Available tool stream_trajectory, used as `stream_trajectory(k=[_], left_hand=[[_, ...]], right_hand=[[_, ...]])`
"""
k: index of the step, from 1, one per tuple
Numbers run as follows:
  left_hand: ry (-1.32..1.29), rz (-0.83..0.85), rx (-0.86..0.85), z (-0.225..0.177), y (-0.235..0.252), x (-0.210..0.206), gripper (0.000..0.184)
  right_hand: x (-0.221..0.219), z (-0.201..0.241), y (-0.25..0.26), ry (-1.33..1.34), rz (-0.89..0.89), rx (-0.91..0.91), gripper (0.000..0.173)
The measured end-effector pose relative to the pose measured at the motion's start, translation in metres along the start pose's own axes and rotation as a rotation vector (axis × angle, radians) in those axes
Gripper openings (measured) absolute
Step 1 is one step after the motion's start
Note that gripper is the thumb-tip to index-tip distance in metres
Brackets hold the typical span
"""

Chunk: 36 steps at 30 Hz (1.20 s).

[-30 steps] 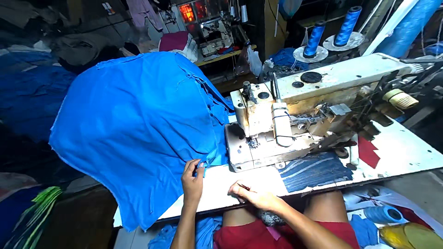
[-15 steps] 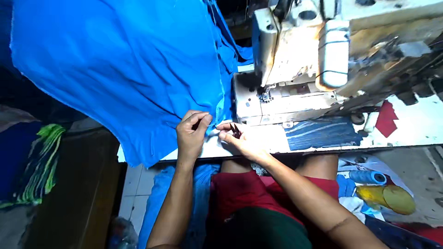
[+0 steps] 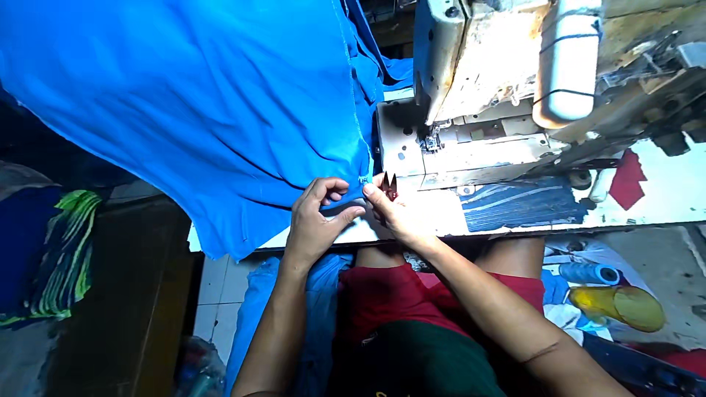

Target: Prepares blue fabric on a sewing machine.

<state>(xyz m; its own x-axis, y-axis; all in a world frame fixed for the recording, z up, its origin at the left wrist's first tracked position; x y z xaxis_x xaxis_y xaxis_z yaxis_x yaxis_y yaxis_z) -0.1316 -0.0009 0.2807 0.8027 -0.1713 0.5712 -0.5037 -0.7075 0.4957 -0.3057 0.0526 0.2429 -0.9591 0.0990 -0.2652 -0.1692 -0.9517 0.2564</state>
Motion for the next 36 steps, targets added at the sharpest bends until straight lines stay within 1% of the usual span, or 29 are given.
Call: stream_trajectory(k=[2,4,6,7,10,13,16,19,21,25,27,30,33,34,36], left_hand=[[0.13,-0.023,-0.041,0.0,-0.002,-0.002,0.044],[0.209,-0.077,-0.067,-0.001,-0.004,-0.003,0.03],[0.224,-0.137,-0.059,-0.004,-0.004,-0.002,0.017],[0.204,-0.153,-0.038,-0.006,-0.004,0.0,0.015],[0.084,-0.168,0.061,-0.007,-0.001,0.005,0.015],[0.01,-0.165,0.094,-0.007,0.0,0.007,0.014],[0.003,-0.153,0.091,-0.01,-0.001,0.006,0.014],[0.005,-0.138,0.049,-0.014,0.0,0.007,0.014],[-0.003,-0.119,0.016,-0.019,0.002,0.007,0.015],[0.025,-0.082,0.013,-0.025,0.001,0.002,0.016],[0.029,-0.093,0.013,-0.024,-0.001,-0.001,0.015],[0.018,-0.132,0.014,-0.022,0.0,0.003,0.015],[0.021,-0.252,0.059,-0.018,0.006,0.019,0.016],[-0.002,-0.293,0.086,-0.017,0.011,0.025,0.018],[-0.069,-0.348,0.132,-0.014,0.024,0.038,0.022]], right_hand=[[-0.001,0.004,0.003,0.001,-0.005,0.018,0.019],[-0.003,0.007,0.004,-0.004,-0.01,0.028,0.018],[-0.003,0.008,0.005,0.0,-0.006,0.023,0.019],[-0.004,0.006,0.004,0.001,-0.004,0.019,0.02],[-0.004,-0.002,0.0,-0.048,-0.015,0.04,0.023],[-0.009,-0.008,-0.007,-0.093,-0.02,0.044,0.016],[-0.016,-0.006,-0.012,-0.137,-0.073,0.016,0.014],[-0.02,0.0,-0.01,-0.192,-0.163,0.058,0.016],[-0.019,0.005,-0.007,-0.223,-0.186,0.078,0.017],[-0.02,0.01,-0.001,-0.288,-0.221,0.134,0.004],[-0.019,0.01,0.001,-0.313,-0.257,0.148,0.004],[-0.016,0.008,0.0,-0.307,-0.252,0.134,0.003],[-0.01,0.008,-0.002,-0.322,-0.222,0.117,0.008],[-0.009,0.008,-0.002,-0.275,-0.195,0.091,0.011],[-0.011,0.008,0.003,-0.041,-0.136,-0.016,0.015]])
Point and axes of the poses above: each hand's wrist, its own y-axis towards the middle knuckle, its own x-axis out of the back of the hand, z = x × y, the point moved 3 cm from there along y, towards the middle knuckle
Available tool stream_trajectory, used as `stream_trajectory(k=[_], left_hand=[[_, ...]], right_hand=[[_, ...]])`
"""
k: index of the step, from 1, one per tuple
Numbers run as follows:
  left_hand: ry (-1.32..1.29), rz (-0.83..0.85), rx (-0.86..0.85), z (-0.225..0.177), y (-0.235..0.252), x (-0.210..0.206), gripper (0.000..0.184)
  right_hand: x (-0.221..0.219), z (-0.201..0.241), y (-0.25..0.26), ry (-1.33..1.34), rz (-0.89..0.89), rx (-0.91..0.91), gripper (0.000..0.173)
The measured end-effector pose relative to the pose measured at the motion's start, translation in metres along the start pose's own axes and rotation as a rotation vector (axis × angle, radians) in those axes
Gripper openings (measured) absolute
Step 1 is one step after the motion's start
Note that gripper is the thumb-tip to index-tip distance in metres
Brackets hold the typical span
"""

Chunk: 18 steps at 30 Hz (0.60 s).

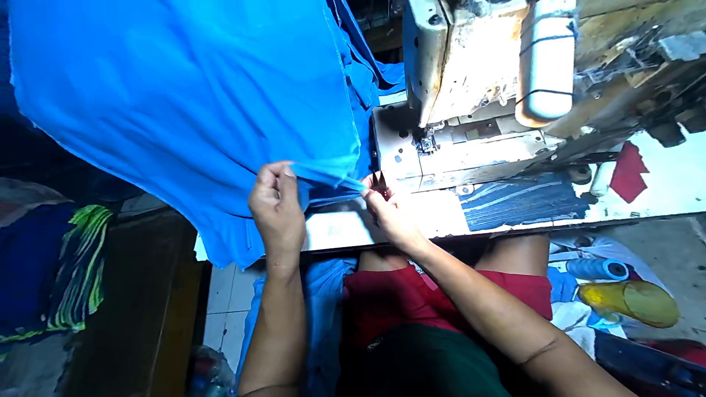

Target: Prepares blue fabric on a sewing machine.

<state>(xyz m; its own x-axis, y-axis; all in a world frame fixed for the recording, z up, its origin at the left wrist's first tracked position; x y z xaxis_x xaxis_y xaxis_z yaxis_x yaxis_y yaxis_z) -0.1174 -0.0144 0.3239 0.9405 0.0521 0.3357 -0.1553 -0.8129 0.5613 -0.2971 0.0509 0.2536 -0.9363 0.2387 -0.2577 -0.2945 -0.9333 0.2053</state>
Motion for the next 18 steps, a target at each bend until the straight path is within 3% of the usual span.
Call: stream_trajectory(k=[2,4,7,10,13,18], left_hand=[[-0.075,-0.002,0.008,-0.003,0.02,0.007,0.024],[-0.134,0.008,-0.055,-0.019,0.041,0.018,0.024],[-0.075,0.014,-0.16,-0.057,0.049,0.07,0.025],[-0.024,-0.187,-0.035,-0.096,0.018,0.125,0.018],[-0.047,0.01,-0.251,-0.089,0.001,0.149,0.021],[-0.141,0.522,-0.116,-0.094,-0.016,0.086,0.02]], right_hand=[[-0.013,0.009,0.005,0.341,0.101,-0.2,0.013],[-0.028,0.028,0.008,0.559,0.202,-0.267,0.012],[-0.041,0.061,0.008,0.44,0.389,0.014,0.013],[-0.043,0.077,-0.002,0.026,0.548,0.373,0.019],[-0.037,0.059,-0.015,-0.041,0.587,0.323,0.018],[0.004,0.035,-0.039,0.151,0.466,0.026,0.012]])
Point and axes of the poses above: each hand's wrist, its own y-axis towards the middle knuckle, its own x-axis out of the back of the hand, z = x × y, the point moved 3 cm from there along y, towards the middle knuckle
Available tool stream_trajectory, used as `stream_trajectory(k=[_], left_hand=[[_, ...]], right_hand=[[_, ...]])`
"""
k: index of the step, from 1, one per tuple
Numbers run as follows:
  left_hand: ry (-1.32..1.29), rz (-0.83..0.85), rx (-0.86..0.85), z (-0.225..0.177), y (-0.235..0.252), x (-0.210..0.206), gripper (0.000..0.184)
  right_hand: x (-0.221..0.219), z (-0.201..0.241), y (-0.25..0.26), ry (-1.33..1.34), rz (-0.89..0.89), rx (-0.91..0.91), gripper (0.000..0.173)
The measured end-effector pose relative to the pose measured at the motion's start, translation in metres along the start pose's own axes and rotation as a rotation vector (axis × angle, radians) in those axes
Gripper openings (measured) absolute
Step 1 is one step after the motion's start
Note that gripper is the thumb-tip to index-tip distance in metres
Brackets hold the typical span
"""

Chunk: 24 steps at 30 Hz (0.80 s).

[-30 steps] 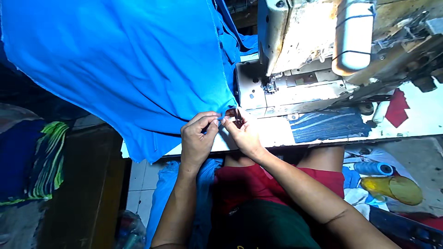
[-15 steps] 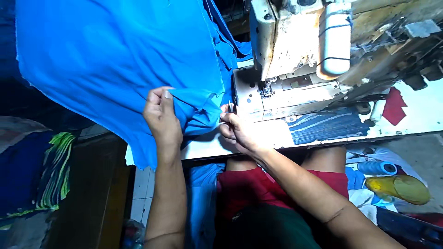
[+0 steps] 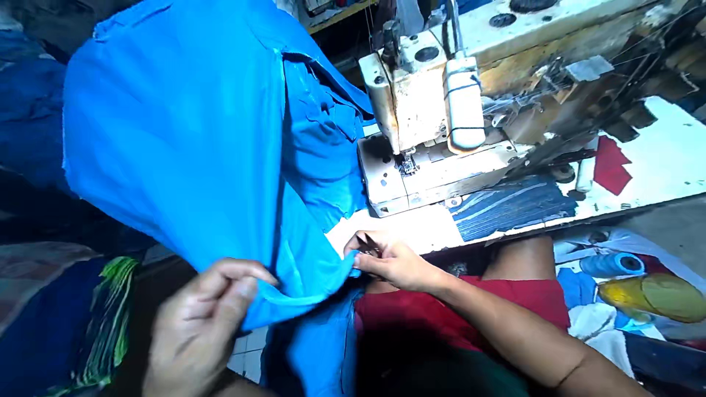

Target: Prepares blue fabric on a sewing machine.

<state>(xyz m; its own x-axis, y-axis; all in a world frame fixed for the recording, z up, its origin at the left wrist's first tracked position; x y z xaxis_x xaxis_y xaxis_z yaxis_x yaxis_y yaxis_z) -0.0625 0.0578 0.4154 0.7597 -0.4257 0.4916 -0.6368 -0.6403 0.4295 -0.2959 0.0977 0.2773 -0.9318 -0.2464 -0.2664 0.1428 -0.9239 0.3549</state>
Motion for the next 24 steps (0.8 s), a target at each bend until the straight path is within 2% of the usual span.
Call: stream_trajectory(k=[4,6,8,10,12,13,16,18,21,24], left_hand=[[-0.18,0.406,0.105,0.03,-0.005,-0.045,0.022],[-0.19,0.465,0.114,0.043,-0.003,-0.055,0.024],[-0.078,0.316,0.075,0.048,0.004,-0.051,0.026],[0.041,0.053,0.009,0.042,0.013,-0.038,0.02],[0.083,-0.168,-0.082,0.029,0.02,-0.025,0.017],[0.084,-0.227,-0.134,0.021,0.022,-0.021,0.017],[0.07,-0.242,-0.233,0.01,0.025,-0.022,0.018],[0.077,-0.215,-0.228,0.018,0.028,-0.031,0.018],[0.158,-0.202,-0.175,0.047,0.034,-0.046,0.016],[0.247,-0.14,-0.102,0.085,0.037,-0.066,0.013]], right_hand=[[0.031,-0.002,-0.032,-0.103,-0.006,-0.081,0.014],[0.04,-0.002,-0.039,-0.161,-0.025,-0.072,0.014],[0.045,0.0,-0.041,-0.182,-0.041,-0.073,0.013],[0.041,0.012,-0.041,-0.189,-0.018,-0.081,0.014],[0.027,0.031,-0.043,-0.166,0.065,-0.03,0.014],[0.018,0.041,-0.044,-0.126,0.147,0.038,0.017],[0.006,0.068,-0.046,-0.015,0.409,0.18,0.018],[0.017,0.065,-0.046,0.003,0.455,0.147,0.017],[0.044,0.044,-0.056,0.001,0.334,-0.026,0.008],[0.07,0.031,-0.074,-0.161,0.125,-0.272,0.008]])
Point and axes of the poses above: each hand's wrist, its own y-axis towards the middle knuckle, its own x-axis out of the back of the hand, z = x × y, the point moved 3 cm from there along y, towards the middle knuckle
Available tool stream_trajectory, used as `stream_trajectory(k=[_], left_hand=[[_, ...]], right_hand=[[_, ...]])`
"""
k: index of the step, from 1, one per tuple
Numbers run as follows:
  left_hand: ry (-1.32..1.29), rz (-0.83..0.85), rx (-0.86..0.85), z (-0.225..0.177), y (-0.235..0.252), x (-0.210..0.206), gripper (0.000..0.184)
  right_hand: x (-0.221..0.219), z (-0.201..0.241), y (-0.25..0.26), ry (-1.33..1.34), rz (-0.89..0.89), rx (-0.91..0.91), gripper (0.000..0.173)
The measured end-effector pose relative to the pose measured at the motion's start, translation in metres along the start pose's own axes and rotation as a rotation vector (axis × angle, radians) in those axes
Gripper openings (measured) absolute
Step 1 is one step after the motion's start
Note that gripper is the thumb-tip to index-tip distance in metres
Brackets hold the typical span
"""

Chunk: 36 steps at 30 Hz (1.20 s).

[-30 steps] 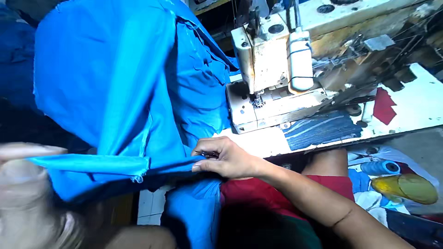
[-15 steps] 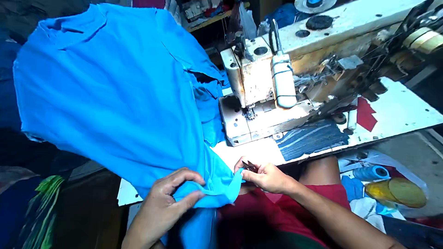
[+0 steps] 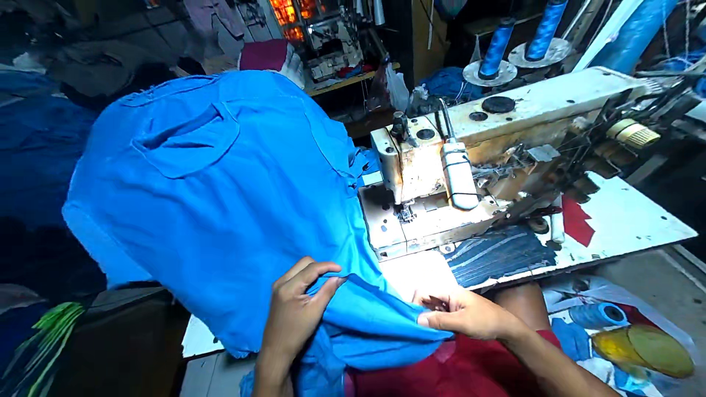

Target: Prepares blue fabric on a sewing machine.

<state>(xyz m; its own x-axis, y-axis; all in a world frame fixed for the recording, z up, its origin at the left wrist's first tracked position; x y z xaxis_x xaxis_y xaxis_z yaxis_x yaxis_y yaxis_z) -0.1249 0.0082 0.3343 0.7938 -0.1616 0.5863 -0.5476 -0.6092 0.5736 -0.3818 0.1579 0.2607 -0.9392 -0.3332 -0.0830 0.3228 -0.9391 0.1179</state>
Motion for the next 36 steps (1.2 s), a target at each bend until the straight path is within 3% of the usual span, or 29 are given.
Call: stream_trajectory(k=[3,7,11,14,18,23,28,31,34,36], left_hand=[[0.024,0.099,0.051,0.021,-0.007,-0.032,0.011],[0.078,0.087,0.08,0.028,-0.002,-0.046,0.017],[-0.002,0.085,0.168,0.028,0.012,-0.046,0.018],[-0.146,0.14,0.215,0.023,0.015,-0.046,0.012],[-0.256,0.103,0.252,0.014,0.015,-0.051,0.021],[-0.285,0.055,0.262,0.009,0.011,-0.053,0.02],[-0.214,0.088,0.169,0.006,0.011,-0.055,0.023],[-0.218,0.117,0.102,0.001,0.013,-0.055,0.02],[-0.192,0.127,0.066,-0.003,0.015,-0.057,0.019],[-0.174,0.13,0.057,-0.003,0.015,-0.057,0.021]], right_hand=[[0.019,-0.008,-0.011,-0.184,-0.12,-0.144,0.011],[0.045,-0.007,-0.007,-0.458,-0.326,-0.009,0.017],[0.058,-0.006,0.006,-0.514,-0.503,0.074,0.021],[0.059,-0.014,0.011,-0.389,-0.627,0.141,0.01],[0.061,-0.018,0.012,-0.265,-0.666,0.251,0.017],[0.06,-0.013,0.007,-0.23,-0.652,0.307,0.011],[0.048,-0.004,0.006,-0.397,-0.608,0.303,0.009],[0.042,-0.004,0.01,-0.583,-0.617,0.285,0.022],[0.042,-0.01,0.012,-0.731,-0.636,0.286,0.007],[0.043,-0.01,0.012,-0.761,-0.651,0.265,0.009]])
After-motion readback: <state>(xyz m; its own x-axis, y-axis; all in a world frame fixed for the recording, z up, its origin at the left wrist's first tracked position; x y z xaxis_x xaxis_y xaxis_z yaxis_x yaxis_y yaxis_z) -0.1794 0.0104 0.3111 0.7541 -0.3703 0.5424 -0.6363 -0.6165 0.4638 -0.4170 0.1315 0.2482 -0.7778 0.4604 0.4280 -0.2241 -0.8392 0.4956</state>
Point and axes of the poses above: each hand's wrist, its own y-axis towards the middle knuckle, its own x-axis out of the back of the hand, z = x × y, the point moved 3 cm from there along y, towards the middle knuckle
